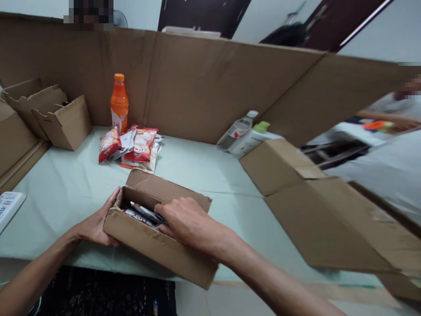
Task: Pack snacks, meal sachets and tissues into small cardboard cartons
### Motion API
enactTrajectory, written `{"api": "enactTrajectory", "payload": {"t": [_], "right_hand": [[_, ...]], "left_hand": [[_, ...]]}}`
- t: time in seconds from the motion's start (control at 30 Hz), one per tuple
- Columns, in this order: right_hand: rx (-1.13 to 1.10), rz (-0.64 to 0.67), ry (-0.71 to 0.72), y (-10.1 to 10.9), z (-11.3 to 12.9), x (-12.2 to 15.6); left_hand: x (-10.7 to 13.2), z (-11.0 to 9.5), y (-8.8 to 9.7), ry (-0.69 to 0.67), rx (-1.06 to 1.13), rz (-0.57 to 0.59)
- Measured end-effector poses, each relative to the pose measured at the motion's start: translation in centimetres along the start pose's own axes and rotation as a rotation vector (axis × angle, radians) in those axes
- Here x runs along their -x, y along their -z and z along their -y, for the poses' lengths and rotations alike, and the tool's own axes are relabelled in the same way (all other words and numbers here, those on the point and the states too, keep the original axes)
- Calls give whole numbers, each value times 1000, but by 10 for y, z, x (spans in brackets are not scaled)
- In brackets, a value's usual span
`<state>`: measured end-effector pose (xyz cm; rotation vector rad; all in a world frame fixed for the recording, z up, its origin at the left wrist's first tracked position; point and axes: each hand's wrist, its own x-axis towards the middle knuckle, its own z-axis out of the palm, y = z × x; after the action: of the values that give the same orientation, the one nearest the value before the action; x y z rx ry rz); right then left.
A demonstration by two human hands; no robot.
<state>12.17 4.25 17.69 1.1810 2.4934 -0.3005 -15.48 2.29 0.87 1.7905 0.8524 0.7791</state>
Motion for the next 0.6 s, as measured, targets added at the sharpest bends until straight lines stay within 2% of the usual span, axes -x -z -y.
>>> {"api": "enactTrajectory", "payload": {"t": [0.17, 0.3, 0.43, 0.5, 0.6], "right_hand": [[-124, 22, 120, 2, 4, 1], [-105, 13, 54, -3, 10, -6], [-20, -20, 74, -9, 11, -10], [-76, -94, 84, -7, 4, -3], [-444, -319, 64, 6, -15, 13]], "left_hand": [[0, 10, -4, 10, 29, 1], [0, 7, -4, 27, 43, 1], [1, 0, -4, -8, 36, -22], [4, -4, -2, -22, 28, -49], [17, -9, 8, -11, 19, -121]]}}
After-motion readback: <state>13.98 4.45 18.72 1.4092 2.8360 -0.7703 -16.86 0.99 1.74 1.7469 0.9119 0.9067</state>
